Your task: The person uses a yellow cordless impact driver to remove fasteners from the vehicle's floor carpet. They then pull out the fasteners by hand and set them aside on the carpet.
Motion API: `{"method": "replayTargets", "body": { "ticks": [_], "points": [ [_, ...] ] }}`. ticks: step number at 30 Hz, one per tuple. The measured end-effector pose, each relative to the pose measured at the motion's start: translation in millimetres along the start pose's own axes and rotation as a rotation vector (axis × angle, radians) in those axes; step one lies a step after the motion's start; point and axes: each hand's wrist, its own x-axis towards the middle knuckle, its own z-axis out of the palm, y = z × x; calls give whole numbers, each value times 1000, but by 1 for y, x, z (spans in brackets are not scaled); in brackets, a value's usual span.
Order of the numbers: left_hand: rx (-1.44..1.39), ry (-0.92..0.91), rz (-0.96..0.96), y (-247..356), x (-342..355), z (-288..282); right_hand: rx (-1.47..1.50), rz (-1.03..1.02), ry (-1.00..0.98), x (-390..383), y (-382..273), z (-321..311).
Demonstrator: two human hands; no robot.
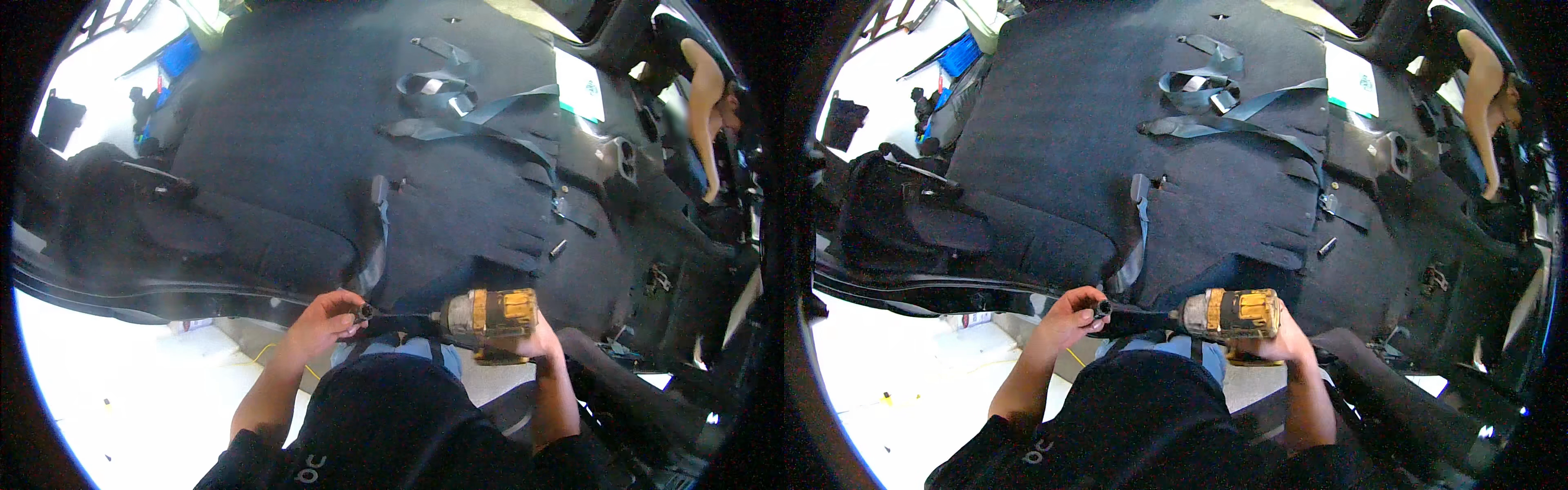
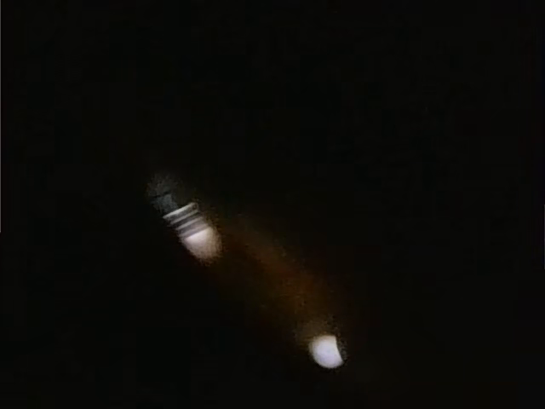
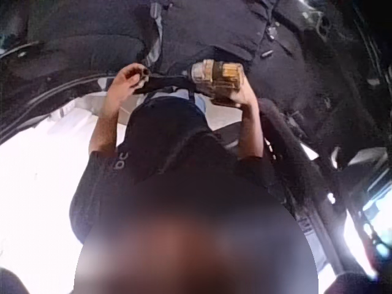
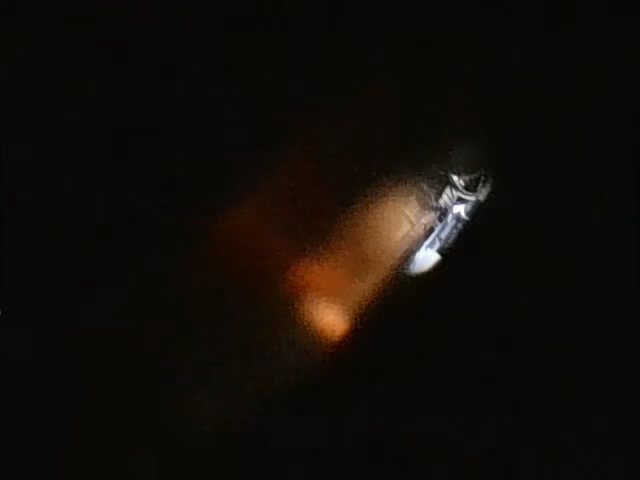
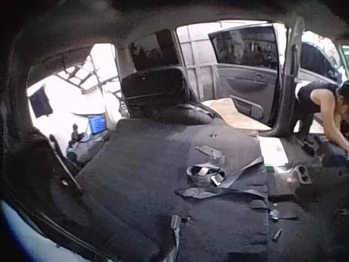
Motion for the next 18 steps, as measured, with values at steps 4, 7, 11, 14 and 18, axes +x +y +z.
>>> {"method": "replayTargets", "body": {
  "ticks": [4, 7, 11, 14, 18],
  "points": [
    [-167, -12, 9, 9, 11, -8, -236, -4, 14, -7, -35, 54],
    [-118, -38, -5, 23, 9, -7, 104, 19, 173, -5, -60, 93],
    [352, -290, 169, 60, 6, -7, 93, -5, 258, 8, -88, 106],
    [631, -421, 374, 83, 7, -7, -18, -52, 181, 11, -97, 104],
    [786, -424, 374, 101, 0, -2, -128, -114, 154, 9, -91, 112]
  ]
}}
